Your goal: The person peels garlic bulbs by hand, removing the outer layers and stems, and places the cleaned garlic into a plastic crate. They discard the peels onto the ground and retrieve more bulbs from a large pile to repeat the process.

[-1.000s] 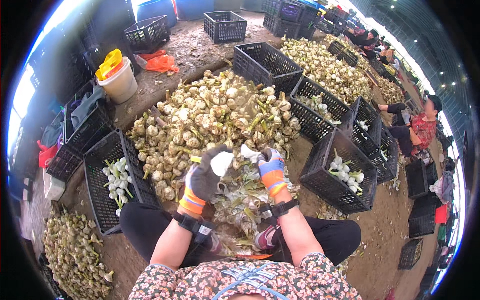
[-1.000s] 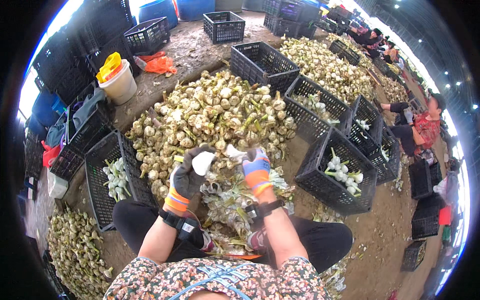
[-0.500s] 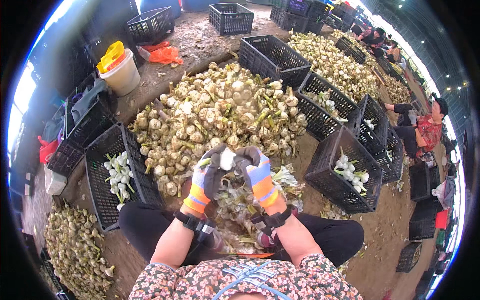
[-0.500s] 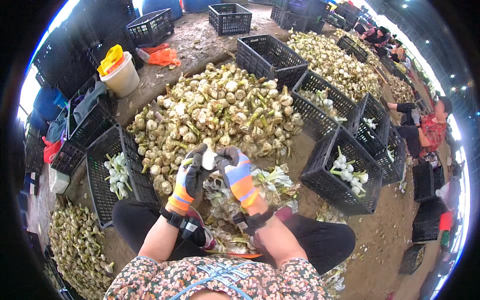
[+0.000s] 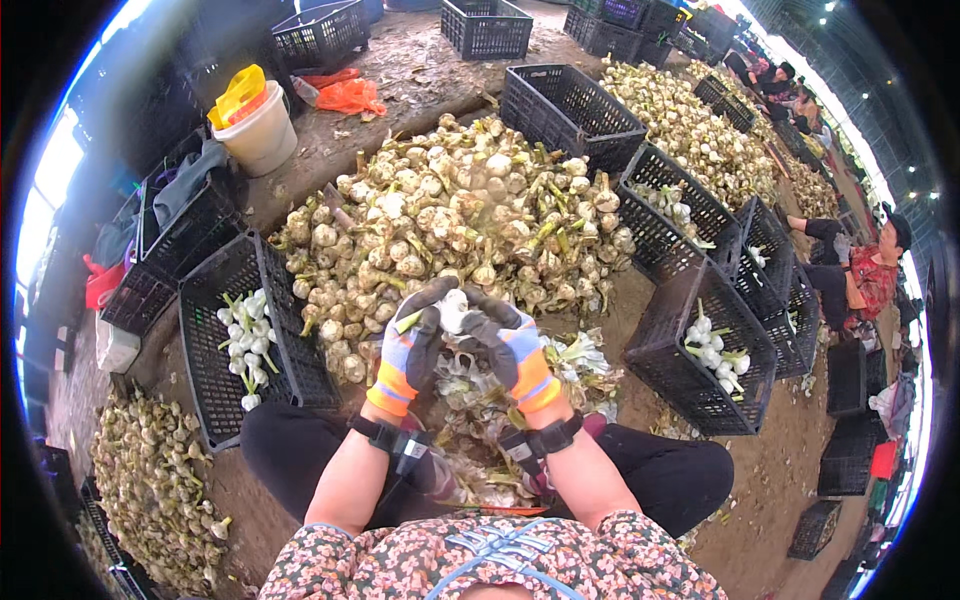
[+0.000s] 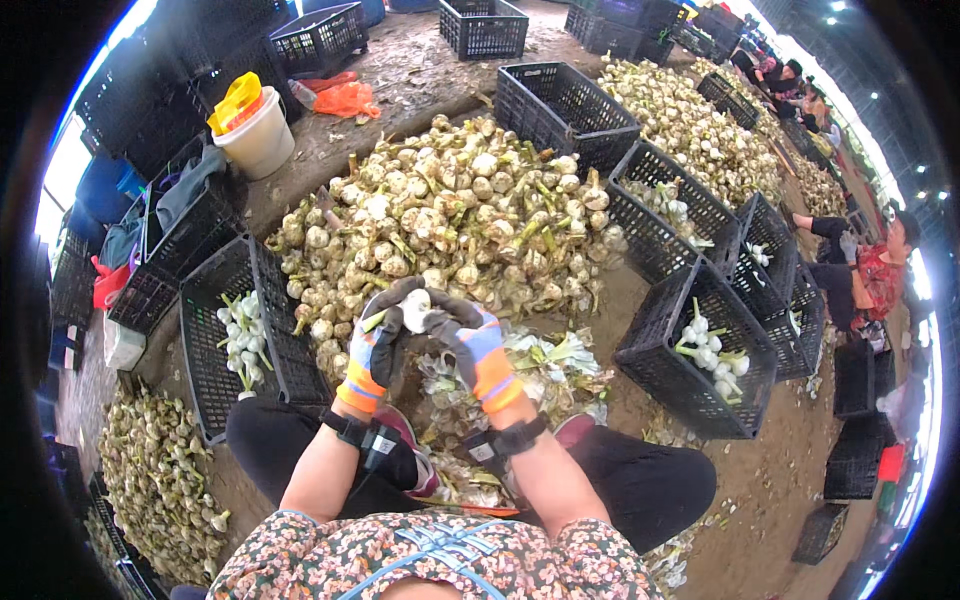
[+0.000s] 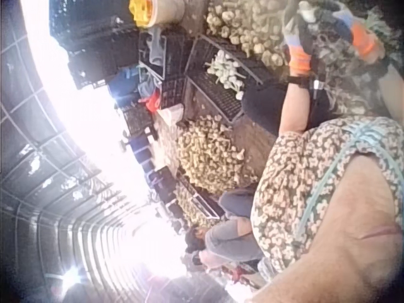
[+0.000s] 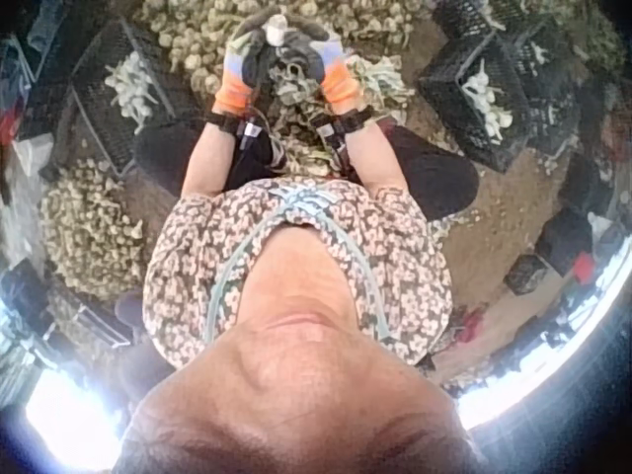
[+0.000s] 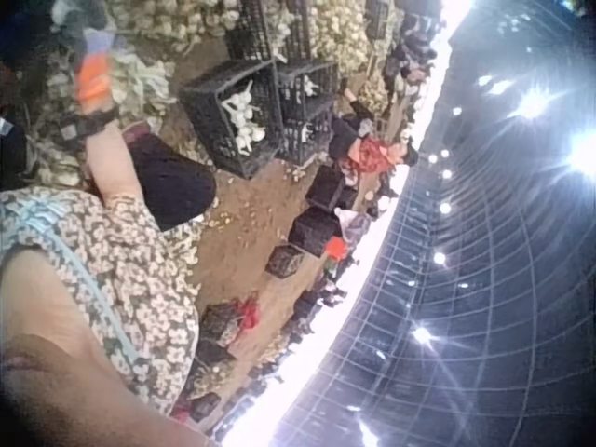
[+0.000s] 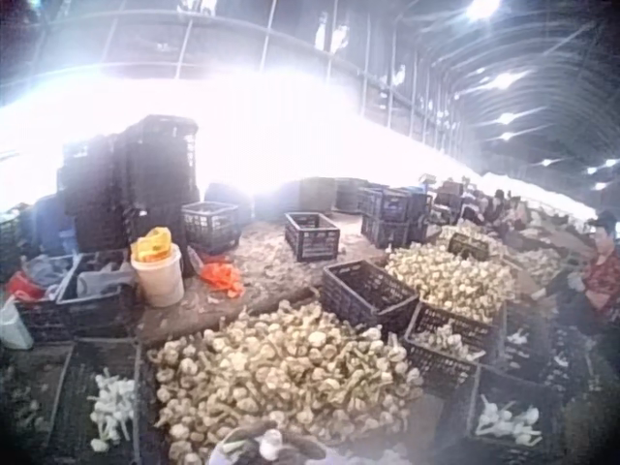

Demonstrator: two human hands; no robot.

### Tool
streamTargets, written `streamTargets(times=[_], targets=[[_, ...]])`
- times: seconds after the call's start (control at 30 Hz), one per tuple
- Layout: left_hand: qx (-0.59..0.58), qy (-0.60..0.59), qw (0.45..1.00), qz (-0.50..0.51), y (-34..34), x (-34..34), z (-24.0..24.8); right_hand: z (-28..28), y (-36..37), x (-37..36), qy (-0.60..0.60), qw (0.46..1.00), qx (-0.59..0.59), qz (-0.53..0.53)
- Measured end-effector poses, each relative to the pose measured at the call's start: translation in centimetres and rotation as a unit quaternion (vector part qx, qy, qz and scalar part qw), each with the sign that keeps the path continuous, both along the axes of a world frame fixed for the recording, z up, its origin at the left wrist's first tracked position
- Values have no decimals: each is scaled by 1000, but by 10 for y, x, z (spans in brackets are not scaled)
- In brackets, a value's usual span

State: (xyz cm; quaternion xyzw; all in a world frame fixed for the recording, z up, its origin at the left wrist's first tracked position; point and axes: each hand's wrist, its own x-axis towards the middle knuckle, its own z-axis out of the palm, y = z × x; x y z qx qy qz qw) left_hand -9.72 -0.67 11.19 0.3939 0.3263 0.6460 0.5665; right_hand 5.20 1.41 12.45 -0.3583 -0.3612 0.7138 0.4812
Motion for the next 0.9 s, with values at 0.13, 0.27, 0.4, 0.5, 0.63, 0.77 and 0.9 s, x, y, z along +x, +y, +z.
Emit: streamTargets(times=[0.13, 0.27, 0.4, 0.5, 0.63, 0.77, 0.9], targets=[[-43, 92, 993, 66, 1, -9, -22, 0, -2, -9, -131, 984, 97, -74], [-71, -152, 986, -5, -1, -9, -29, -1, 2, -11, 70, 995, -60, -36], [-60, -272, 959, -61, 0, -19, -28, -39, 15, -2, 368, 913, -177, 9], [-47, -332, 942, -22, -6, -36, -27, -58, 18, 0, 207, 972, -106, 27], [-13, -344, 922, 176, 13, -63, -23, -206, 30, 96, -614, 678, 182, 359], [24, -475, 854, 210, 1, -126, -11, -257, 37, 79, -557, 826, -64, 54], [-61, -453, 867, 199, 1, -104, -13, -226, 80, 11, -575, 813, 76, -50]])
